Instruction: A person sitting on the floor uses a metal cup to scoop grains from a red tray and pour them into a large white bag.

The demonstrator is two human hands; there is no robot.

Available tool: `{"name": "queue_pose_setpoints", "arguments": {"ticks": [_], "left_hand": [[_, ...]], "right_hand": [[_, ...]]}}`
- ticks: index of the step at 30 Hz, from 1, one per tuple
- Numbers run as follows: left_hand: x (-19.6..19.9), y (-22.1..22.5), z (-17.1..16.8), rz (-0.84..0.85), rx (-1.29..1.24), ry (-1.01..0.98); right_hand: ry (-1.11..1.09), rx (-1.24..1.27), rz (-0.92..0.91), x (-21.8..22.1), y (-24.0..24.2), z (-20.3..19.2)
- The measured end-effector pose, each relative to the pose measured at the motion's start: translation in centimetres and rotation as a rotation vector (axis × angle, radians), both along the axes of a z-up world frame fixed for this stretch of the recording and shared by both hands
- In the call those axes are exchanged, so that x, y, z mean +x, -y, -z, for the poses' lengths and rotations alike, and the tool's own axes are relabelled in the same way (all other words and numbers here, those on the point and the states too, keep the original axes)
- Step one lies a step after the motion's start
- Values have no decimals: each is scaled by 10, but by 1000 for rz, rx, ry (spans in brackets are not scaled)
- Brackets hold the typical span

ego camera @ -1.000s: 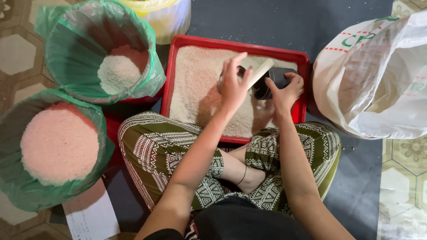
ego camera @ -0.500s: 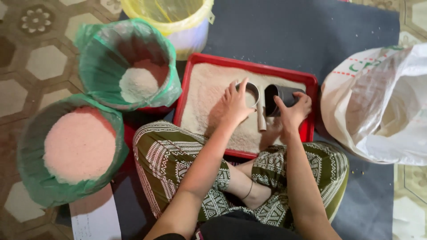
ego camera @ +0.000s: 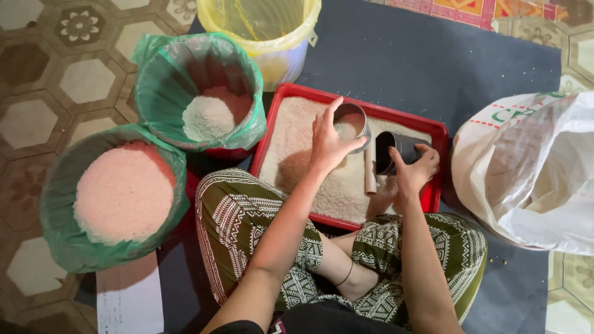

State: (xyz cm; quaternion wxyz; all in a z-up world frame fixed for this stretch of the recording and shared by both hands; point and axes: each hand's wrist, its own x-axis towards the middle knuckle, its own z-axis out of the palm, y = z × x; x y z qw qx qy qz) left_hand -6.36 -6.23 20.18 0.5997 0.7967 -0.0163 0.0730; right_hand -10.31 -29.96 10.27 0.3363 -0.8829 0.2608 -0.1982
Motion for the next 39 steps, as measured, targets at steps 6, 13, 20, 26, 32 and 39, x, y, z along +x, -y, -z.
{"name": "queue_pose_setpoints", "arguments": {"ticks": [6,13,20,26,32,39], "left_hand": [[11,-31,-70,-168,-324,44],[30,-99,-126,-134,-209,258],[46,-153,-83,-291,-758,180],[44,-179,-80,-400,-947,64],[52,-191,-72,-407,-1228,-22],[46,-193,-86,-441,-1263,-123]], "right_hand": [[64,-48,-27,-4,2,5],[23,6,-120,-15,-18,-34],[16,-40,-120,-11,-18,-32],[30,-5,-159,-16,-27,-41],[32,-1,-163,-17,-28,-44],[33,-4,-168,-19,-30,-47]]}}
